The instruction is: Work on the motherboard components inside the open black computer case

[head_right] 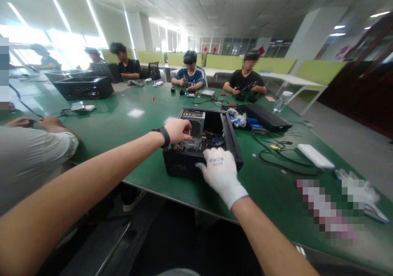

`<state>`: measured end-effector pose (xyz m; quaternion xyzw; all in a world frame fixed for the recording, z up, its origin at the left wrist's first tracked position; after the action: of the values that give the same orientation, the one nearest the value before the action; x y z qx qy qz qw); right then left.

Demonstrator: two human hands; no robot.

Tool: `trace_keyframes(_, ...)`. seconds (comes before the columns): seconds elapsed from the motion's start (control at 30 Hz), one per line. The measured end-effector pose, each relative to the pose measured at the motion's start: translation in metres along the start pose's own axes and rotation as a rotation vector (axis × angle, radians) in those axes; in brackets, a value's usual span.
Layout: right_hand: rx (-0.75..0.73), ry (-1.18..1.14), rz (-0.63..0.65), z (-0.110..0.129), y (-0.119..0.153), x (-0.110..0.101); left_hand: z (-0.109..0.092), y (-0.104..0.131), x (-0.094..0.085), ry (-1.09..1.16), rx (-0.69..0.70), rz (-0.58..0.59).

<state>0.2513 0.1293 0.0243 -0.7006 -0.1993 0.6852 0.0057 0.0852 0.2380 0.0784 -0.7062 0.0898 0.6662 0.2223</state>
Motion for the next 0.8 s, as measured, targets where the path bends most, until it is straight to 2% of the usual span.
trace_keyframes(0.1,-0.013,-0.011,-0.001,0.010,0.044,-0.014,-0.027,-0.007,0.017,-0.188,0.087,0.227)
trace_keyframes(0.2,-0.016,-0.037,-0.011,0.018,0.080,-0.026,-0.053,-0.004,0.031,-0.327,0.144,0.441)
trace_keyframes(0.3,-0.009,-0.089,-0.004,0.024,0.108,-0.034,-0.071,0.002,0.042,-0.395,0.171,0.576)
trace_keyframes(0.5,-0.005,-0.177,-0.017,0.029,0.135,-0.040,-0.083,0.007,0.067,-0.449,0.176,0.654)
trace_keyframes(0.67,-0.004,-0.201,-0.031,0.029,0.138,-0.041,-0.084,0.006,0.087,-0.384,0.192,0.670)
trace_keyframes(0.8,0.001,-0.209,-0.011,0.029,0.137,-0.041,-0.084,0.004,0.093,-0.401,0.226,0.645)
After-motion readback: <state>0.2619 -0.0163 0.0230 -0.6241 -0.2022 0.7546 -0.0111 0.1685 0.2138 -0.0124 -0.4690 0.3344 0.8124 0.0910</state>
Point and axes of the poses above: each hand's wrist, its own y-axis away from the middle knuckle, its own x-axis out of the palm, z = x × y, the point moved 3 cm from there along -y, towards the middle knuckle, and after that the axes turned 9 degrees about -y, right-handed, at the moved point
